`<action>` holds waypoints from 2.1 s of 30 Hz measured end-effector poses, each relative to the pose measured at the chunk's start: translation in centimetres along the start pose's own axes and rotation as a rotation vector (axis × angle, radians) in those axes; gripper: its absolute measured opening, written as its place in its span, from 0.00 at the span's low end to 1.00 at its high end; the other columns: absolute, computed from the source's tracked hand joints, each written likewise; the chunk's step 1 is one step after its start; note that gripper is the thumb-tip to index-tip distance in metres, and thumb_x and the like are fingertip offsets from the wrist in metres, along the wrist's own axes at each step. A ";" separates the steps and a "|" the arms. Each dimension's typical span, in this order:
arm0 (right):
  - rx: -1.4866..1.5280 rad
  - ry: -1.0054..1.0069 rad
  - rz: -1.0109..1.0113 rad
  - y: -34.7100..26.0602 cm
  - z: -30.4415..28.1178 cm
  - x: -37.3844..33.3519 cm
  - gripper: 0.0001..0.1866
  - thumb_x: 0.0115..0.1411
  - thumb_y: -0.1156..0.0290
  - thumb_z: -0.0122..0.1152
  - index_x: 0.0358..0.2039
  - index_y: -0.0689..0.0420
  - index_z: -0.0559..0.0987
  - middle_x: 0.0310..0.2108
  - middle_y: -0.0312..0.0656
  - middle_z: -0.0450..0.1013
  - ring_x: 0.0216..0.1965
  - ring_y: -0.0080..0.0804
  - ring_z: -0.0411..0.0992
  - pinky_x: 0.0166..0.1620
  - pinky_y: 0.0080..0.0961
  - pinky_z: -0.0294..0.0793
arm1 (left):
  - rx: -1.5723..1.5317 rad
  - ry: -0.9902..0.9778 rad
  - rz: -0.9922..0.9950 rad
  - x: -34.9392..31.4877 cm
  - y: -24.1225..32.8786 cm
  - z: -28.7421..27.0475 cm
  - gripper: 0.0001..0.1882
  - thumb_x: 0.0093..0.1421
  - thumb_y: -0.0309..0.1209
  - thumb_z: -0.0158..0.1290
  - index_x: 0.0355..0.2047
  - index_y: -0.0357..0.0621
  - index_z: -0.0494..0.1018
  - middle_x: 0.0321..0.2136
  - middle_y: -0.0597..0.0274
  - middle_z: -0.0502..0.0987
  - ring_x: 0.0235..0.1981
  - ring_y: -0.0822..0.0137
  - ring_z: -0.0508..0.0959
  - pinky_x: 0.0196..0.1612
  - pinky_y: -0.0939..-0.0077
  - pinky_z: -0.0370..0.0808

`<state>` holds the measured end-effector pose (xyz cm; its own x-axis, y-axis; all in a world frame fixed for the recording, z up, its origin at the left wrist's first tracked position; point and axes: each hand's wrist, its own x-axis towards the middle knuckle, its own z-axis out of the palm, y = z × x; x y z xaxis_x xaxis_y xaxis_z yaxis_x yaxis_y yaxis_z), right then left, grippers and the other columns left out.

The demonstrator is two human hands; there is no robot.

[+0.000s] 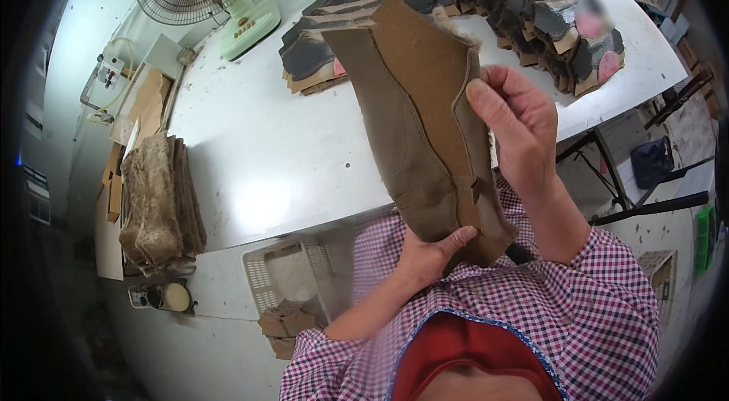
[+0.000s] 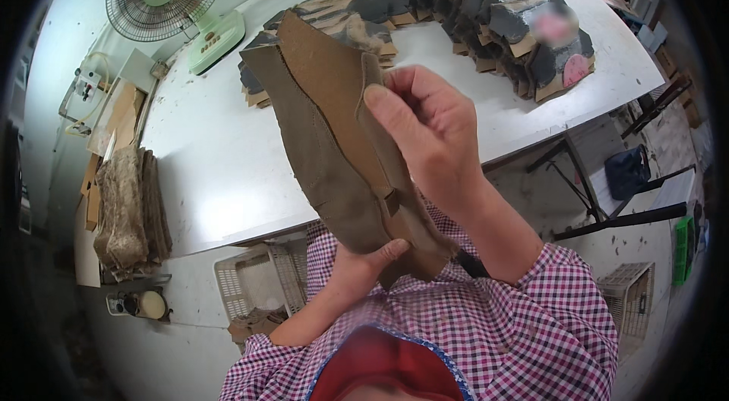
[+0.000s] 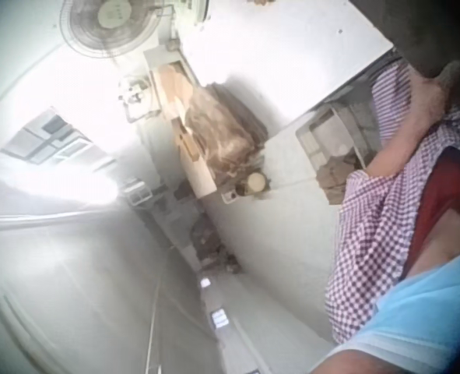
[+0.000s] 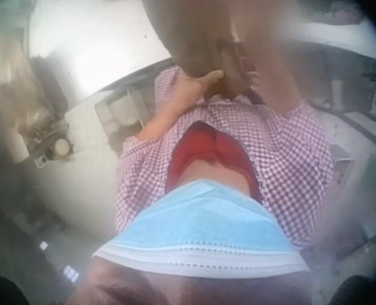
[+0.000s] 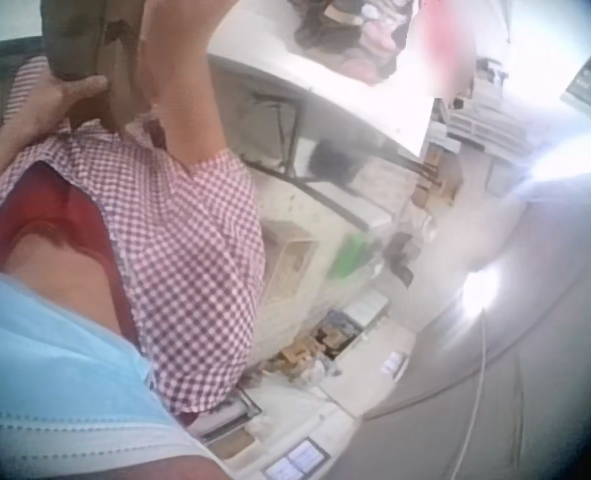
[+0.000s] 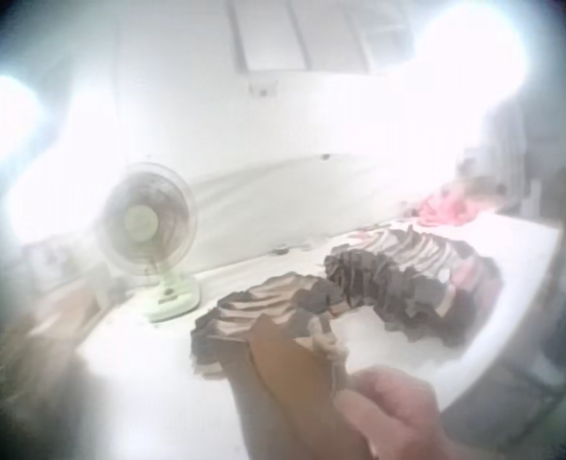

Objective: The person repeatedly picks up fabric pieces from a table, unfolds them, turns them over, and places them back down. The person handles each piece individually, examining the edges and surfaces before returning them to the pile.

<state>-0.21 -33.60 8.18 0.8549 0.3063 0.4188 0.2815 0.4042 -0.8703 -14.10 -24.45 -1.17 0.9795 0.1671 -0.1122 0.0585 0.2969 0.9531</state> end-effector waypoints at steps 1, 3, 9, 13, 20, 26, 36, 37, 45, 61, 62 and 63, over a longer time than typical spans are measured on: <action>-0.007 0.005 -0.033 0.0 -0.1 0.6 0.07 0.63 0.72 0.57 0.35 0.64 0.76 0.26 0.29 0.72 0.27 0.11 0.65 0.29 0.09 0.64 | -0.024 0.005 -0.021 0.0 0.1 0.1 0.22 0.56 0.27 0.62 0.51 0.37 0.70 0.45 0.60 0.76 0.45 0.68 0.75 0.48 0.72 0.74; 0.007 0.018 -0.042 -0.1 0.1 1.2 0.08 0.63 0.70 0.58 0.33 0.63 0.77 0.26 0.29 0.72 0.26 0.09 0.65 0.29 0.08 0.64 | -0.029 0.006 -0.016 -0.1 0.0 0.3 0.23 0.56 0.26 0.62 0.51 0.36 0.70 0.45 0.59 0.77 0.45 0.67 0.75 0.48 0.72 0.74; 0.039 0.036 -0.062 0.7 -1.4 2.8 0.07 0.62 0.70 0.57 0.29 0.58 0.78 0.25 0.23 0.70 0.26 0.07 0.62 0.30 0.08 0.60 | -0.081 -0.133 -0.007 0.1 -0.3 -1.3 0.26 0.54 0.24 0.62 0.53 0.34 0.68 0.47 0.56 0.76 0.47 0.65 0.76 0.50 0.70 0.74; 0.050 0.041 -0.045 1.5 -2.3 2.8 0.07 0.62 0.70 0.56 0.28 0.56 0.78 0.24 0.22 0.70 0.27 0.07 0.63 0.31 0.08 0.60 | -0.597 -0.249 -0.157 0.3 -1.7 -3.1 0.29 0.55 0.28 0.60 0.56 0.35 0.66 0.48 0.58 0.75 0.47 0.66 0.75 0.52 0.70 0.71; 0.028 0.067 -0.027 2.4 -2.8 2.8 0.06 0.61 0.71 0.57 0.28 0.56 0.79 0.23 0.22 0.68 0.24 0.07 0.60 0.27 0.10 0.58 | -0.198 0.022 0.075 2.0 1.1 -3.0 0.20 0.62 0.28 0.55 0.52 0.34 0.67 0.45 0.61 0.76 0.44 0.72 0.74 0.48 0.80 0.70; 0.007 0.060 -0.040 2.5 -2.9 2.3 0.06 0.62 0.71 0.57 0.30 0.56 0.80 0.22 0.23 0.67 0.23 0.09 0.60 0.28 0.10 0.58 | 0.014 0.122 0.203 1.8 0.6 -3.9 0.13 0.66 0.28 0.48 0.48 0.33 0.70 0.43 0.65 0.76 0.40 0.79 0.73 0.45 0.86 0.70; 0.094 -0.149 0.329 3.9 -3.6 4.7 0.11 0.63 0.65 0.57 0.39 0.61 0.77 0.18 0.29 0.65 0.17 0.11 0.57 0.19 0.10 0.52 | 0.282 0.189 0.318 1.0 5.8 -6.5 0.16 0.64 0.25 0.51 0.52 0.33 0.68 0.43 0.57 0.77 0.41 0.72 0.76 0.44 0.81 0.73; 0.170 -0.224 0.336 4.3 -4.3 5.8 0.13 0.65 0.66 0.54 0.43 0.63 0.75 0.20 0.34 0.69 0.16 0.13 0.63 0.19 0.09 0.57 | 0.357 0.187 0.351 1.2 7.2 -6.7 0.20 0.62 0.21 0.53 0.54 0.32 0.65 0.45 0.56 0.77 0.43 0.71 0.76 0.46 0.81 0.73; 0.276 -0.704 0.644 10.5 -10.5 10.0 0.18 0.69 0.62 0.47 0.36 0.64 0.78 0.41 0.46 0.76 0.42 0.31 0.74 0.52 0.29 0.71 | 1.451 0.150 1.023 6.4 2.1 -10.2 0.14 0.52 0.22 0.54 0.39 0.47 0.78 0.32 0.57 0.76 0.32 0.58 0.77 0.31 0.65 0.75; -1.036 -0.827 -0.096 11.7 -5.4 -1.8 0.19 0.63 0.78 0.46 0.55 0.56 0.72 0.61 0.48 0.63 0.64 0.44 0.58 0.67 0.40 0.50 | 0.531 0.094 0.167 4.1 -0.8 -7.9 0.18 0.63 0.34 0.51 0.49 0.35 0.71 0.47 0.49 0.74 0.48 0.56 0.75 0.49 0.64 0.72; -1.026 -0.833 -0.049 11.5 -5.7 -2.0 0.20 0.64 0.79 0.46 0.55 0.56 0.72 0.63 0.47 0.61 0.66 0.42 0.55 0.69 0.41 0.46 | 0.229 0.113 0.097 4.0 0.2 -8.9 0.19 0.65 0.35 0.50 0.51 0.35 0.69 0.49 0.50 0.73 0.49 0.58 0.74 0.51 0.65 0.72; -0.986 -0.863 0.009 11.1 -5.6 -1.9 0.20 0.65 0.77 0.45 0.57 0.53 0.71 0.64 0.45 0.60 0.68 0.40 0.51 0.70 0.42 0.39 | -0.076 0.165 0.038 3.7 1.2 -10.0 0.21 0.66 0.36 0.48 0.54 0.34 0.67 0.50 0.50 0.72 0.50 0.60 0.73 0.52 0.66 0.71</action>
<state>3.77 -34.55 -3.71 0.4096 0.9041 0.1221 0.7904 -0.2849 -0.5423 -12.30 -14.07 -3.22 0.9355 0.3299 -0.1269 0.0012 0.3562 0.9344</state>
